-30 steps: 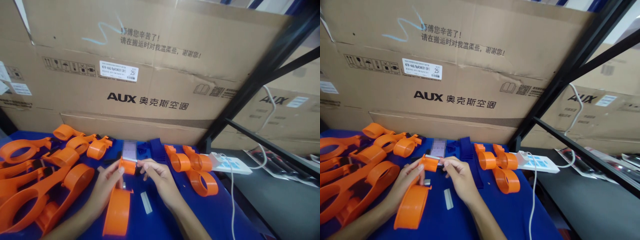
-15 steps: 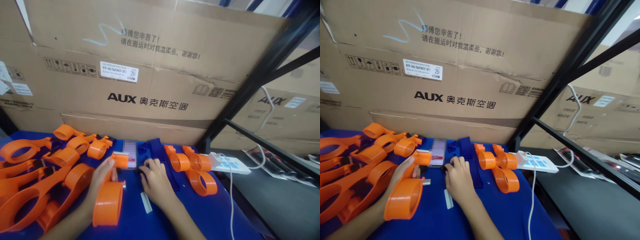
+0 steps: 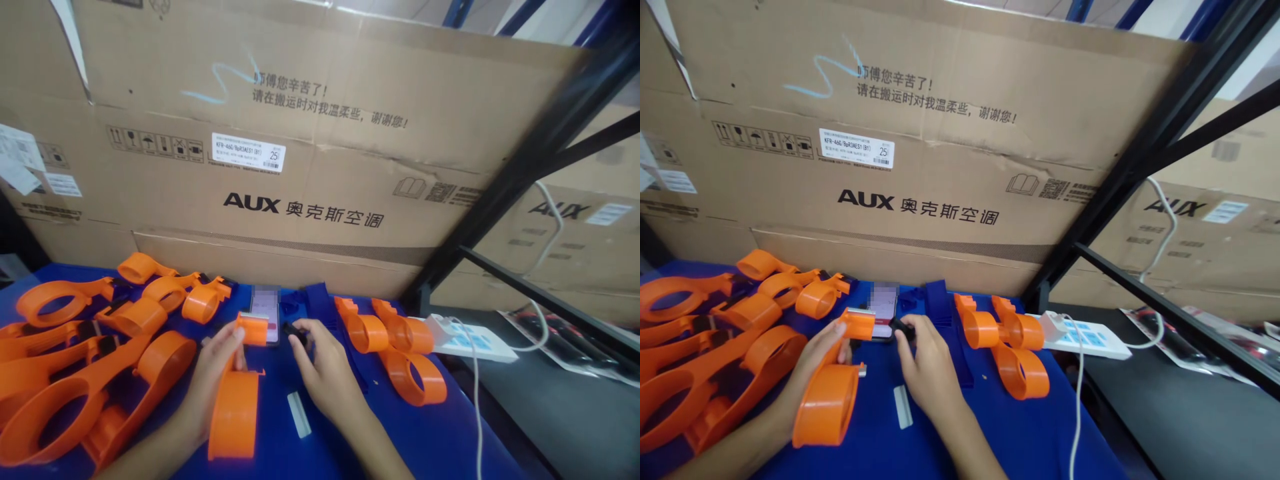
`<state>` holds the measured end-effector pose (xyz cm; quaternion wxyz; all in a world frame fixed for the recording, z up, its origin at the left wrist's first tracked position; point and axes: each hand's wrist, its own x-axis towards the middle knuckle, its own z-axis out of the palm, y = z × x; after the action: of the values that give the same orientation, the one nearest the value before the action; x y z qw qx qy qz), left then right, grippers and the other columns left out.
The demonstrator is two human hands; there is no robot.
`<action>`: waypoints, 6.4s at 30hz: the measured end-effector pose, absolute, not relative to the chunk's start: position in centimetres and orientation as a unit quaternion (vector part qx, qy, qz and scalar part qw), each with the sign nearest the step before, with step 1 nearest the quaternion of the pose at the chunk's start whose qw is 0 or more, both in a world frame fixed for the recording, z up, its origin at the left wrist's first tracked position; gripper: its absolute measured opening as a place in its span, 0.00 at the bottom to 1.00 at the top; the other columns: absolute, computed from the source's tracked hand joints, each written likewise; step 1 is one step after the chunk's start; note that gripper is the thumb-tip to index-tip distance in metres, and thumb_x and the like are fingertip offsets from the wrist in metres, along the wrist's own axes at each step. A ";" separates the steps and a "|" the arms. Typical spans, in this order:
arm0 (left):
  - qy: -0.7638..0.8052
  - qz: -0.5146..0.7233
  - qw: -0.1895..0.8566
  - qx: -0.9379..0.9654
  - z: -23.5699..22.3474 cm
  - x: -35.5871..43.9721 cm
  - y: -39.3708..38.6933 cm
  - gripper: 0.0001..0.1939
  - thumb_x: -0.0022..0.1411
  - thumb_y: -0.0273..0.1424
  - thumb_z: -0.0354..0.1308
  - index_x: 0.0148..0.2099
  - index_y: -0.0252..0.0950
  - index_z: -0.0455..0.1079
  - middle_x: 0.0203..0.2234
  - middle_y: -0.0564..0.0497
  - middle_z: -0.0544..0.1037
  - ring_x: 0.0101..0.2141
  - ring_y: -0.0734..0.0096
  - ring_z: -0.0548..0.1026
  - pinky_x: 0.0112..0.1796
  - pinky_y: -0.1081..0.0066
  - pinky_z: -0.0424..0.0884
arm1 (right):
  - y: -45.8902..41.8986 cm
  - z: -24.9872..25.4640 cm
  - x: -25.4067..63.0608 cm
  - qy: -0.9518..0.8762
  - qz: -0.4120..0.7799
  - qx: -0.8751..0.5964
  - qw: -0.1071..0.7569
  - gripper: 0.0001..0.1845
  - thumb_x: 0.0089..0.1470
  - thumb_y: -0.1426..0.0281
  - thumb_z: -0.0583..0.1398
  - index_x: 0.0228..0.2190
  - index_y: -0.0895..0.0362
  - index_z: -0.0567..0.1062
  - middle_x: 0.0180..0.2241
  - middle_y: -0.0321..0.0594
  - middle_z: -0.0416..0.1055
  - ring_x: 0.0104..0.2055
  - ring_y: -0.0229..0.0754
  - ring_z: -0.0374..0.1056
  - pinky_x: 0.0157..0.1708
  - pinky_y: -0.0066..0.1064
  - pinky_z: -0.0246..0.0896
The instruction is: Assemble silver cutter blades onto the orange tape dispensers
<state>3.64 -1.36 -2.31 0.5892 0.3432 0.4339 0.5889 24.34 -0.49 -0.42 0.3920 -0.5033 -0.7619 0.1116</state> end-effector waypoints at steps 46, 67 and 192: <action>0.325 0.551 0.759 0.119 -2.3 3.0 -1.5 0.19 0.59 0.48 0.65 0.28 0.39 0.69 0.15 0.53 0.71 0.17 0.69 0.72 0.21 0.69 0.72 | -0.3 -2.4 24.6 -0.810 -0.045 -0.564 0.155 0.19 0.63 0.68 0.59 0.54 0.58 0.76 0.59 0.56 0.71 0.61 0.61 0.62 0.61 0.54 0.55; 0.402 0.529 0.725 0.178 -3.3 4.7 -1.7 0.19 0.55 0.45 0.72 0.32 0.36 0.71 0.18 0.57 0.70 0.19 0.78 0.67 0.23 0.76 0.69 | 0.1 -1.7 24.1 -0.804 -0.039 -0.578 0.132 0.09 0.62 0.77 0.58 0.37 0.54 0.76 0.40 0.45 0.77 0.43 0.51 0.67 0.40 0.39 0.54; 0.257 0.431 0.764 0.404 -0.7 4.4 -3.4 0.25 0.61 0.34 0.69 0.60 0.46 0.75 0.59 0.42 0.77 0.45 0.54 0.83 0.48 0.58 0.77 | -2.6 0.5 21.9 -0.568 0.565 -0.355 0.481 0.29 0.58 0.54 0.66 0.56 0.47 0.63 0.40 0.40 0.70 0.38 0.44 0.72 0.23 0.26 0.65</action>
<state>4.40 -3.40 -0.68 0.7643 0.4044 0.2570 0.4315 21.94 -2.59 0.54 0.4814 -0.3546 -0.5684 0.5651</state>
